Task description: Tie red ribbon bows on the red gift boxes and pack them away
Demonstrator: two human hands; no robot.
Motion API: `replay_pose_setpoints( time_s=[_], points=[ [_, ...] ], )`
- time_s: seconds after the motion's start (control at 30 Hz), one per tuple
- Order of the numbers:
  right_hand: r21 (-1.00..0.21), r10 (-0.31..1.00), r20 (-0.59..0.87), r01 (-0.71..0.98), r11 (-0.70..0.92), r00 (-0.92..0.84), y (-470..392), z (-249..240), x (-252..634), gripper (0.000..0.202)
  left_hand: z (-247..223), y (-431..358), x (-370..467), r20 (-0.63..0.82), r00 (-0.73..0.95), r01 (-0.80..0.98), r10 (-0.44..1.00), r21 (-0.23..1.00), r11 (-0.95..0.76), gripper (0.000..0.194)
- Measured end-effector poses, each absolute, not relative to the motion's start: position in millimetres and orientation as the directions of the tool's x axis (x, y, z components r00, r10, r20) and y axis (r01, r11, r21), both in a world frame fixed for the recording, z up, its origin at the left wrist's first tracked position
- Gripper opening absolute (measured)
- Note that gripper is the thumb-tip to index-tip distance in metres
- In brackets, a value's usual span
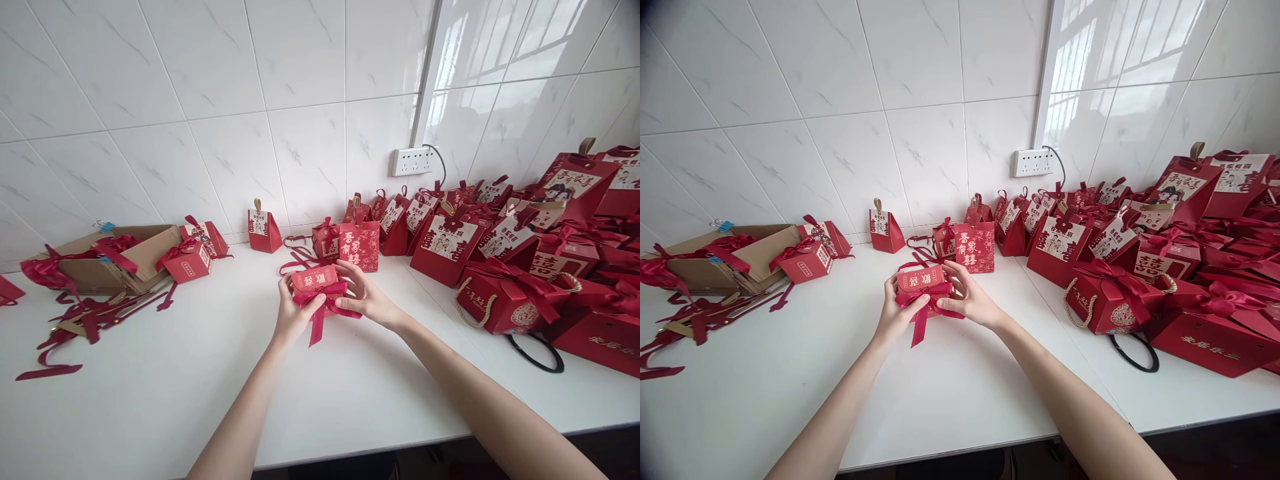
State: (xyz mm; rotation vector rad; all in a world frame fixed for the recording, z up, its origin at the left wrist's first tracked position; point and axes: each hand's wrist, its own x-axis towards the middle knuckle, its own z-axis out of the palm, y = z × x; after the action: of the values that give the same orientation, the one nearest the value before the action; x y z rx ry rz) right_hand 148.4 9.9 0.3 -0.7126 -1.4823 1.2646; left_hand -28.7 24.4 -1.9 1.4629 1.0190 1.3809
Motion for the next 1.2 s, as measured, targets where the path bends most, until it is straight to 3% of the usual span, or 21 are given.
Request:
replay_pose_setpoints(
  time_s=[0.3, 0.47, 0.6, 0.7, 0.87, 1.0, 1.2],
  points=[
    [-0.953, 0.891, 0.293, -0.178, 0.244, -0.348, 6.9, 1.0, 146.3, 0.073, -2.7, 25.1, -28.6, 0.253, 0.043, -0.028, 0.967, 0.967, -0.252, 0.064],
    [-0.994, 0.994, 0.097, -0.047, 0.095, -0.046, 7.8, 11.0, 150.9, 0.039, -3.2, 25.6, -29.6, 0.262, 0.008, 0.012, 0.965, 0.965, -0.262, 0.064],
    [-0.969, 0.989, 0.079, 0.244, 0.047, 0.123, 11.4, 14.1, 157.7, 0.028, 0.6, 25.3, -31.0, 0.235, -0.052, 0.032, 0.971, 0.972, -0.234, 0.067],
    [-0.943, 0.998, 0.057, 0.328, 0.057, -0.012, 10.4, 12.9, 157.8, 0.032, 3.0, 25.9, -32.0, 0.238, -0.09, 0.041, 0.967, 0.971, -0.235, 0.066],
    [-0.961, 0.955, 0.076, 0.235, 0.147, -0.287, 7.4, 8.2, 150.0, 0.03, 2.0, 27.7, -32.6, 0.233, -0.096, 0.031, 0.968, 0.972, -0.231, 0.065],
    [-0.962, 0.947, 0.07, 0.23, 0.148, -0.313, 9.7, 6.3, 151.3, 0.026, 1.7, 28.2, -32.5, 0.235, -0.101, 0.028, 0.967, 0.972, -0.233, 0.065],
    [-0.955, 0.938, -0.061, 0.292, 0.044, -0.341, 9.9, 6.9, 154.7, 0.016, 2.4, 29.2, -32.6, 0.207, -0.09, 0.002, 0.974, 0.978, -0.208, 0.067]
  ],
)
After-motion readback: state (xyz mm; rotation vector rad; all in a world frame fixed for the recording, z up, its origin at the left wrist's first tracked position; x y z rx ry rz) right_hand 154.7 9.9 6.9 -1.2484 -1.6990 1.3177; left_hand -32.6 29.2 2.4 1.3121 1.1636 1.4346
